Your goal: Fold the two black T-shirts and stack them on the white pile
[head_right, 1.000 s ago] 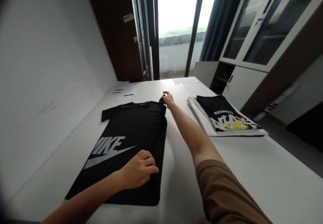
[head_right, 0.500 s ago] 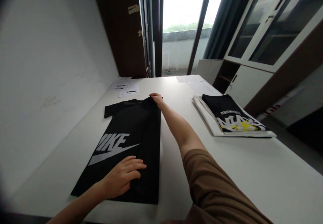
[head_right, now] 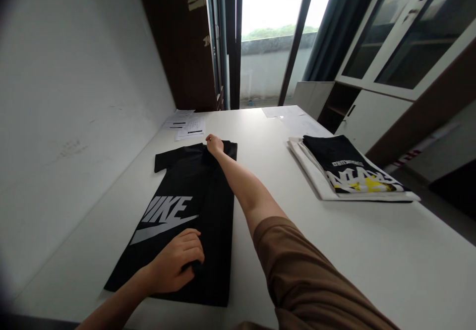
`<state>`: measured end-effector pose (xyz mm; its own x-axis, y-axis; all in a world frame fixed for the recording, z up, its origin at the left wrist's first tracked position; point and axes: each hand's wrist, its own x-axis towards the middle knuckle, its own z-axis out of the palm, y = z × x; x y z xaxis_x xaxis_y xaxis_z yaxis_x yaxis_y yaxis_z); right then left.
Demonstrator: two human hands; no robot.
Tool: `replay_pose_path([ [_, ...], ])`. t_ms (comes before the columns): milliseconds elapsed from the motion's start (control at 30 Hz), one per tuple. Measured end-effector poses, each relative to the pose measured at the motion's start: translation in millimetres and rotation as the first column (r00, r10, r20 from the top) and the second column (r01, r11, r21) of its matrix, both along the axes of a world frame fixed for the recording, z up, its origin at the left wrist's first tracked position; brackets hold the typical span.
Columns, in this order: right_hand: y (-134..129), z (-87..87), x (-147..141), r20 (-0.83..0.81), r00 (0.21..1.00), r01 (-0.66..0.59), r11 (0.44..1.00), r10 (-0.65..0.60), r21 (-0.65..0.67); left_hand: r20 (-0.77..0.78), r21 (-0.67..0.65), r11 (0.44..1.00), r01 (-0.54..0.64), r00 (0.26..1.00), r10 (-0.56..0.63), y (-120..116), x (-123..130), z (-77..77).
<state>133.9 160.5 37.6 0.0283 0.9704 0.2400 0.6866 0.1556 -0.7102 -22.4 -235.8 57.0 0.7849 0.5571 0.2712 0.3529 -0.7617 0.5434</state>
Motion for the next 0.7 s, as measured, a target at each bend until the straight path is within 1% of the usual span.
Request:
replay_pose_path([
  [100, -1.0, 5.0, -17.0, 0.076, 0.996, -0.043, 0.999, 0.040, 0.032, -0.013, -0.030, 1.000, 0.007, 1.000, -0.008, 1.5, 1.6, -5.4],
  [167, -1.3, 4.5, -26.3, 0.120, 0.990, -0.080, 0.996, 0.076, 0.032, -0.034, -0.053, 0.999, 0.009, 0.999, -0.011, 1.3, 3.7, -8.7],
  [233, -3.1, -0.6, -32.9, 0.154, 0.980, -0.127, 0.992, 0.125, 0.003, -0.060, -0.075, 0.997, 0.002, 0.998, -0.006, 0.6, 6.0, -10.2],
  [333, -9.1, -13.6, -36.3, 0.181, 0.959, -0.210, 0.976, 0.218, -0.063, -0.092, -0.113, 0.994, 0.005, 0.996, -0.015, -0.8, 7.3, -10.2],
  [400, -13.7, -21.4, -33.2, 0.190, 0.948, -0.245, 0.966, 0.257, -0.085, -0.098, -0.148, 0.989, 0.018, 0.995, -0.033, -1.7, 5.8, -10.9],
  [467, -17.3, -26.6, -24.7, 0.210, 0.940, -0.257, 0.963, 0.269, -0.082, -0.092, -0.186, 0.982, 0.031, 0.995, -0.049, -2.3, 3.0, -12.7],
  [533, -19.6, -29.6, -9.6, 0.247, 0.941, -0.227, 0.973, 0.233, -0.051, -0.067, -0.229, 0.972, 0.046, 0.996, -0.063, -2.4, 0.1, -15.2],
  [567, -20.3, -30.8, 0.4, 0.268, 0.946, -0.185, 0.982, 0.184, -0.021, -0.051, -0.248, 0.967, 0.054, 0.996, -0.069, -2.2, -1.0, -16.3],
  [633, -21.4, -33.5, 24.8, 0.285, 0.958, -0.036, 0.999, 0.023, 0.040, -0.021, -0.272, 0.960, 0.059, 0.998, -0.067, -1.2, -1.8, -17.7],
  [700, -22.8, -37.2, 51.5, 0.266, 0.950, 0.156, 0.986, -0.166, 0.058, -0.005, -0.272, 0.962, 0.036, 0.999, -0.039, 0.6, -0.2, -17.6],
])
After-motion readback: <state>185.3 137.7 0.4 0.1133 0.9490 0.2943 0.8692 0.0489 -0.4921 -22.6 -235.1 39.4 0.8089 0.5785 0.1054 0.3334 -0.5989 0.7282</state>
